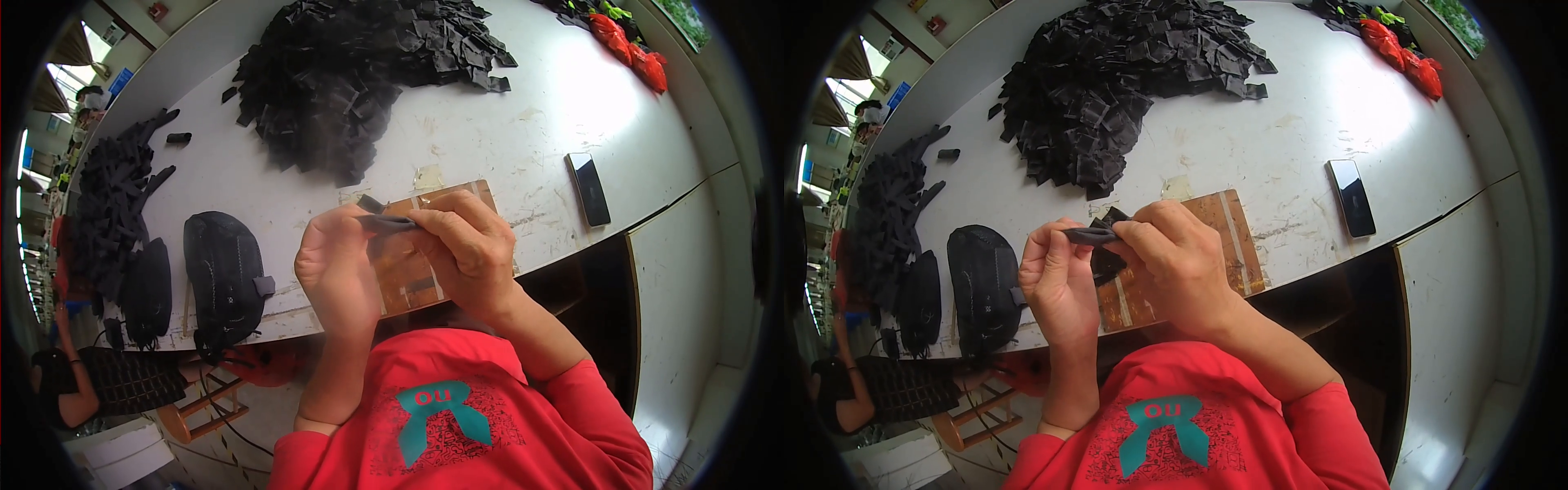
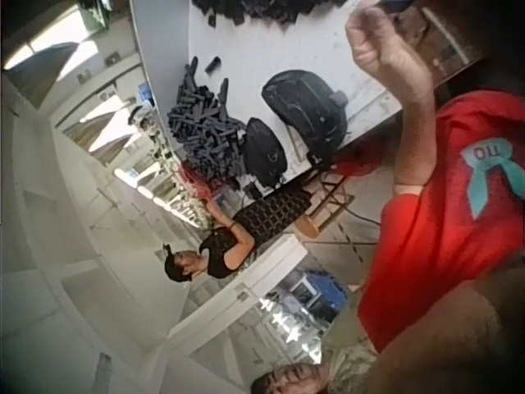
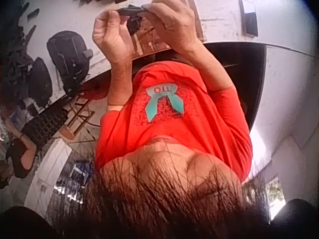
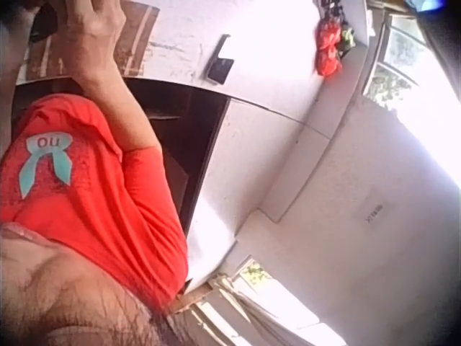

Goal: Assembling small black fabric pieces on a workbench by applying thin strips or adhesive.

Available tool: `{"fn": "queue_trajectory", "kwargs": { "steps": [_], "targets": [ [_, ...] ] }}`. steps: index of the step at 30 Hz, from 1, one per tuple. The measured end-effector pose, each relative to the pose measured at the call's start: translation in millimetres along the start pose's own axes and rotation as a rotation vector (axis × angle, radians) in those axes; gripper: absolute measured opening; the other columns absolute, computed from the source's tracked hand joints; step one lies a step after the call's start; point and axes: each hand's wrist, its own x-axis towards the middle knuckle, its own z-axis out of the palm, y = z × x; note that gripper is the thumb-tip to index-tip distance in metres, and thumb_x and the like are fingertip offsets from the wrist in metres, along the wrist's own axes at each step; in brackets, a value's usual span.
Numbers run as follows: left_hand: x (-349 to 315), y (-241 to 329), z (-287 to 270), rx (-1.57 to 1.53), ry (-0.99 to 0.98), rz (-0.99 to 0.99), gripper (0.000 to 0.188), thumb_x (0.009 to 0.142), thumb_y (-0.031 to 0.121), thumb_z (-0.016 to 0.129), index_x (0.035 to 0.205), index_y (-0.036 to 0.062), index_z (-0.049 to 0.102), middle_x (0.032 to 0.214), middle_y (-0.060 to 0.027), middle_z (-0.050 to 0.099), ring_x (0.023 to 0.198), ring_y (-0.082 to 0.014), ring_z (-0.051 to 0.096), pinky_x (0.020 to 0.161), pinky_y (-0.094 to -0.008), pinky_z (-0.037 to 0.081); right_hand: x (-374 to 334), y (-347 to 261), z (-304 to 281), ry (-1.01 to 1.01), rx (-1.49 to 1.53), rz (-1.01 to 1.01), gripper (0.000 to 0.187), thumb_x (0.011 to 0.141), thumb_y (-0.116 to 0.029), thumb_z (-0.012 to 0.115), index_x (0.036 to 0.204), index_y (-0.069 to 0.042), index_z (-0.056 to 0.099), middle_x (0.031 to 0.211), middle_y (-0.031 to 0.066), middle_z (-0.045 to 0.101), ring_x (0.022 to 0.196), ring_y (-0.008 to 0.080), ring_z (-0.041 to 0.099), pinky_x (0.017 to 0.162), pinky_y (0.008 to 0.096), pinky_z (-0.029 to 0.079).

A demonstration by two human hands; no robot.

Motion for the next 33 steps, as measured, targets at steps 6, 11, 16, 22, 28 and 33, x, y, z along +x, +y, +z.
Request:
{"fn": "queue_trajectory", "kwargs": {
  "steps": [6, 11, 16, 22, 28, 33],
  "targets": [
    [-6.1, -8.2, -8.1, 0.119, 0.004, 0.006, 0.008, 0.084, 0.007, 0.053, 0.087, -0.0004, 0.054, 0.086, -0.0086, 0.055, 0.079, -0.0132, 0.051, 0.077, -0.0265, 0.040, -8.8, 5.9, 8.4, 0.001, 0.101, 0.069, 0.018, 0.063, 0.001, 0.067, 0.077, -0.001, 0.057, 0.071, 0.0086, 0.054, 0.060, 0.0230, 0.054, 0.050, 0.0313, 0.044],
    [-2.5, -7.5, -10.3, 0.144, -0.009, 0.012, 0.008, 0.084, 0.007, 0.053, 0.087, -0.0006, 0.053, 0.087, -0.0082, 0.055, 0.079, -0.0126, 0.051, 0.078, -0.0254, 0.040, -4.0, 5.2, 3.8, -0.076, 0.088, 0.119, 0.018, 0.063, 0.001, 0.067, 0.077, -0.002, 0.056, 0.072, 0.0080, 0.055, 0.060, 0.0230, 0.054, 0.050, 0.0316, 0.043],
    [-5.7, -10.0, -9.1, 0.173, 0.029, -0.003, 0.009, 0.085, 0.007, 0.052, 0.087, -0.0008, 0.054, 0.089, -0.0086, 0.055, 0.079, -0.0124, 0.051, 0.076, -0.0253, 0.040, -4.9, 9.0, 8.2, -0.018, -0.026, -0.020, 0.015, 0.065, 0.000, 0.066, 0.075, -0.003, 0.055, 0.071, 0.0079, 0.054, 0.055, 0.0225, 0.052, 0.047, 0.0294, 0.041],
    [-17.2, -1.1, -9.7, 0.133, 0.016, 0.003, 0.020, 0.082, 0.002, 0.049, 0.102, -0.0036, 0.048, 0.092, -0.0106, 0.055, 0.080, -0.0143, 0.053, 0.074, -0.0261, 0.042, -5.7, -18.1, -20.7, 0.059, 0.691, 0.599, 0.006, 0.079, -0.003, 0.059, 0.074, -0.002, 0.055, 0.063, 0.0005, 0.054, 0.052, 0.0092, 0.048, 0.046, 0.0256, 0.040],
    [-47.0, -0.8, 8.2, 0.376, -0.157, -0.036, 0.027, 0.080, 0.000, 0.054, 0.106, -0.0019, 0.045, 0.090, -0.0084, 0.056, 0.079, -0.0126, 0.055, 0.073, -0.0240, 0.045, -38.1, -21.4, -15.0, -0.025, 1.151, 1.024, 0.018, 0.085, -0.019, 0.054, 0.076, -0.004, 0.056, 0.064, 0.0002, 0.054, 0.054, 0.0057, 0.047, 0.048, 0.0173, 0.036],
    [-51.0, -8.3, 6.2, 0.366, -0.021, -0.042, 0.013, 0.080, 0.002, 0.056, 0.091, -0.0029, 0.052, 0.079, -0.0059, 0.059, 0.071, -0.0082, 0.055, 0.064, -0.0198, 0.043, -48.2, -18.3, -12.0, -0.086, 1.093, 1.084, 0.018, 0.087, -0.016, 0.050, 0.073, -0.004, 0.050, 0.064, 0.0034, 0.053, 0.052, 0.0086, 0.045, 0.049, 0.0205, 0.037]
  ]
}}
